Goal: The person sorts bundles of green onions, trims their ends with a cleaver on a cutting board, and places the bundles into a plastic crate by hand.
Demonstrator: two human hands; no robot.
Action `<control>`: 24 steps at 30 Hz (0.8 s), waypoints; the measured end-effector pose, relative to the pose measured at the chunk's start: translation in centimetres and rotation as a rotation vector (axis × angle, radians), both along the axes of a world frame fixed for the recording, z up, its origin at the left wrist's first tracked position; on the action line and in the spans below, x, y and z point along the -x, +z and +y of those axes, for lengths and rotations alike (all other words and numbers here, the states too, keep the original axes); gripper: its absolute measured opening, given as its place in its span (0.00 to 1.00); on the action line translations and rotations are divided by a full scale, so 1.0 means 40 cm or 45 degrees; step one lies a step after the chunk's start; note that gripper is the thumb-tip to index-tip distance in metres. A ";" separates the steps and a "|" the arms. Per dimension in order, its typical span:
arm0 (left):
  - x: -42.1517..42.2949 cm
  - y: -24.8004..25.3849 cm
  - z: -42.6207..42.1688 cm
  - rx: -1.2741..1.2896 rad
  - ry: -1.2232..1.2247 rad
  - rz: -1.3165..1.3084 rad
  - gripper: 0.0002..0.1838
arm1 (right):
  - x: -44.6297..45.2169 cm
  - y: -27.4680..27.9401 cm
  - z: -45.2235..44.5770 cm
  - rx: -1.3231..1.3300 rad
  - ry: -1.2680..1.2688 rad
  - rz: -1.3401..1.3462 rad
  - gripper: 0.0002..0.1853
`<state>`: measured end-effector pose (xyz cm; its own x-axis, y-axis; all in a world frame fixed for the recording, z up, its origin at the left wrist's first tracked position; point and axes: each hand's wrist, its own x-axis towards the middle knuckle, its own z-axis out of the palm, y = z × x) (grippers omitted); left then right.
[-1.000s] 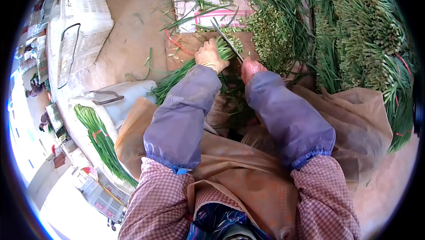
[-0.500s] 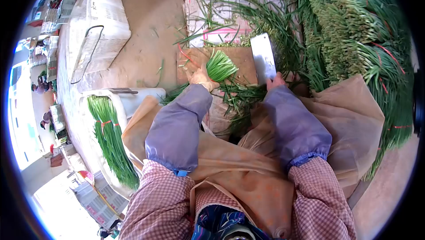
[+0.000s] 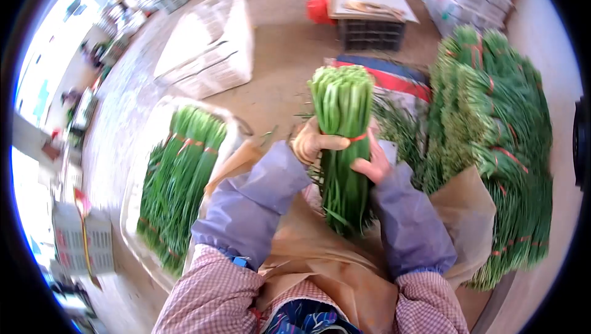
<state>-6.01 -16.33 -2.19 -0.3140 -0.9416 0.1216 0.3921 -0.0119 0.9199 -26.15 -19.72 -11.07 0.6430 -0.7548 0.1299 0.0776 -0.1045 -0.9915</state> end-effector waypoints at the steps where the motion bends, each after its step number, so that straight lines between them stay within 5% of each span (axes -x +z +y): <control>1: -0.009 0.036 0.031 -0.037 0.016 0.055 0.36 | -0.002 0.044 0.033 0.001 0.046 -0.068 0.56; 4: -0.015 0.036 0.105 -0.167 0.270 0.114 0.35 | -0.011 0.093 0.116 -0.090 0.007 -0.024 0.48; 9: -0.066 0.017 0.229 0.188 0.465 0.069 0.44 | -0.100 0.179 0.205 -0.099 -0.030 -0.089 0.36; 16: -0.259 0.138 0.380 0.115 0.563 0.323 0.40 | -0.346 0.320 0.315 -0.047 0.325 -0.147 0.50; 19: -0.427 0.150 0.463 0.220 0.707 0.358 0.41 | -0.416 0.330 0.313 0.306 0.631 0.172 0.57; 22: -0.688 0.165 0.607 0.408 0.994 0.263 0.46 | -0.446 0.251 0.311 0.401 0.987 0.162 0.46; 24: -0.887 0.256 0.763 0.296 1.124 -0.034 0.49 | -0.395 0.171 0.290 -0.102 0.997 0.279 0.35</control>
